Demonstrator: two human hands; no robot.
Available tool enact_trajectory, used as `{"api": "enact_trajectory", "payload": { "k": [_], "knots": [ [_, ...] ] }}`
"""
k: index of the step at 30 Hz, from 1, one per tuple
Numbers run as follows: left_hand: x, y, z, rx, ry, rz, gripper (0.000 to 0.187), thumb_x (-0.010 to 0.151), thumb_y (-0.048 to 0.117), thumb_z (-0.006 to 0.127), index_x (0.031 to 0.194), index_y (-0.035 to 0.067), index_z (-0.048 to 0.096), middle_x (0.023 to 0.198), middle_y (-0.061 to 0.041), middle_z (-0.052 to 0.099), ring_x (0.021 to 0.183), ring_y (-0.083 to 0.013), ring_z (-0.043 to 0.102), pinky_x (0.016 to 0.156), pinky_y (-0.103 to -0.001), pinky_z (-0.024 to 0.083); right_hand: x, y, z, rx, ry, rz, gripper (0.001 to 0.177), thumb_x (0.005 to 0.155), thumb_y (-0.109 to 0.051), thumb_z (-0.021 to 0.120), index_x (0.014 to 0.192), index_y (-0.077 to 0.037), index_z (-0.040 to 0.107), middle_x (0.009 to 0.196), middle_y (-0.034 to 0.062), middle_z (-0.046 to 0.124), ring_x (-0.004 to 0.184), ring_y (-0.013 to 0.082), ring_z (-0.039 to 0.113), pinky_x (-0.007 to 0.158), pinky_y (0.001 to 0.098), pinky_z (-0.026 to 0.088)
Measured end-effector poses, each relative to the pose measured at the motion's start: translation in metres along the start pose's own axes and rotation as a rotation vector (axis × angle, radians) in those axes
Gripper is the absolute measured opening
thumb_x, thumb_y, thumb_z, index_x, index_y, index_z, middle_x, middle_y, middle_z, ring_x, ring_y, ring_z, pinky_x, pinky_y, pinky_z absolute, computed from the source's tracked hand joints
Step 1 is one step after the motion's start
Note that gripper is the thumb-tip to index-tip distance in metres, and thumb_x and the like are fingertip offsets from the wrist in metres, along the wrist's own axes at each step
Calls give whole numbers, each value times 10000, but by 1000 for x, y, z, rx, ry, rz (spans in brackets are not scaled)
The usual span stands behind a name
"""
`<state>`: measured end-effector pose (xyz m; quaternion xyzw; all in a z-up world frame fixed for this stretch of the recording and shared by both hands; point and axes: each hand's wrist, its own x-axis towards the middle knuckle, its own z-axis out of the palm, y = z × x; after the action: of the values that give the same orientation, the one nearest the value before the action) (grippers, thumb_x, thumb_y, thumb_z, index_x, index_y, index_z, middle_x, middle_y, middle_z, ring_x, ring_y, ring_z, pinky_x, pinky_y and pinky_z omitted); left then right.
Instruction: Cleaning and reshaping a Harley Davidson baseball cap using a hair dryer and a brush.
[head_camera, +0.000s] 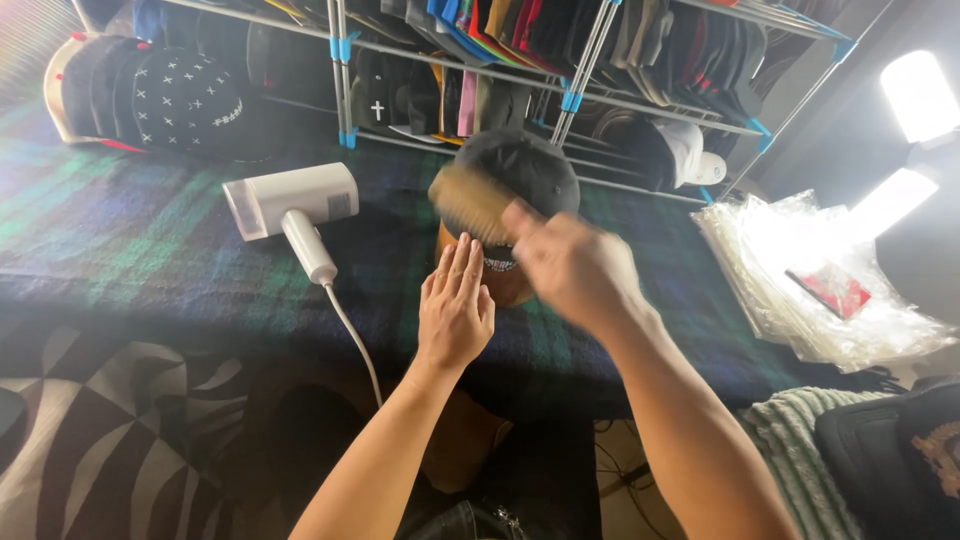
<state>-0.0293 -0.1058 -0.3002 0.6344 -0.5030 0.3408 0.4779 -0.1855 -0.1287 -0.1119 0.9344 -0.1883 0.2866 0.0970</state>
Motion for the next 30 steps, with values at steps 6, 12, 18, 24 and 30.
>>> {"api": "enact_trajectory", "payload": {
  "k": [6, 12, 18, 24, 30],
  "knots": [
    [12, 8, -3, 34, 90, 21, 617, 890, 145, 566, 1504, 101, 524, 1495, -139, 568, 1319, -320, 582, 920, -401, 501, 8, -9, -3, -302, 269, 39, 266, 952, -373, 656, 1174, -292, 778, 786, 4, 639, 674, 280, 692, 530, 425, 558],
    [12, 25, -41, 114, 79, 49, 543, 845, 112, 583, 1380, 27, 603, 1393, -195, 617, 1117, -341, 682, 754, -387, 549, 13, -5, 33, -510, 299, -22, 438, 950, -310, 601, 1378, -379, 663, 747, -15, 534, 457, 241, 575, 379, 416, 499],
    [-9, 19, -16, 23, 29, 168, 279, 838, 181, 614, 1063, 88, 751, 1147, -107, 718, 1056, -296, 711, 733, -358, 550, 5, -17, 47, -647, 268, -328, 473, 775, -205, 584, 1225, -310, 681, 642, -8, 474, 395, 227, 552, 326, 418, 456],
    [-38, -2, 17, -80, -9, 228, 229, 623, 170, 630, 790, 62, 743, 710, -92, 662, 664, -284, 675, 654, -394, 527, -6, -28, 52, -517, -38, -275, 239, 814, -232, 598, 1026, -282, 698, 685, -22, 571, 503, 220, 630, 399, 394, 510],
    [-28, 5, -7, -101, -46, 110, 154, 775, 140, 657, 916, 119, 714, 765, -32, 670, 731, -214, 724, 656, -326, 549, 50, -8, 4, -612, 141, 71, 393, 932, -294, 625, 1319, -313, 694, 781, 21, 613, 468, 275, 643, 392, 400, 526]
  ]
}}
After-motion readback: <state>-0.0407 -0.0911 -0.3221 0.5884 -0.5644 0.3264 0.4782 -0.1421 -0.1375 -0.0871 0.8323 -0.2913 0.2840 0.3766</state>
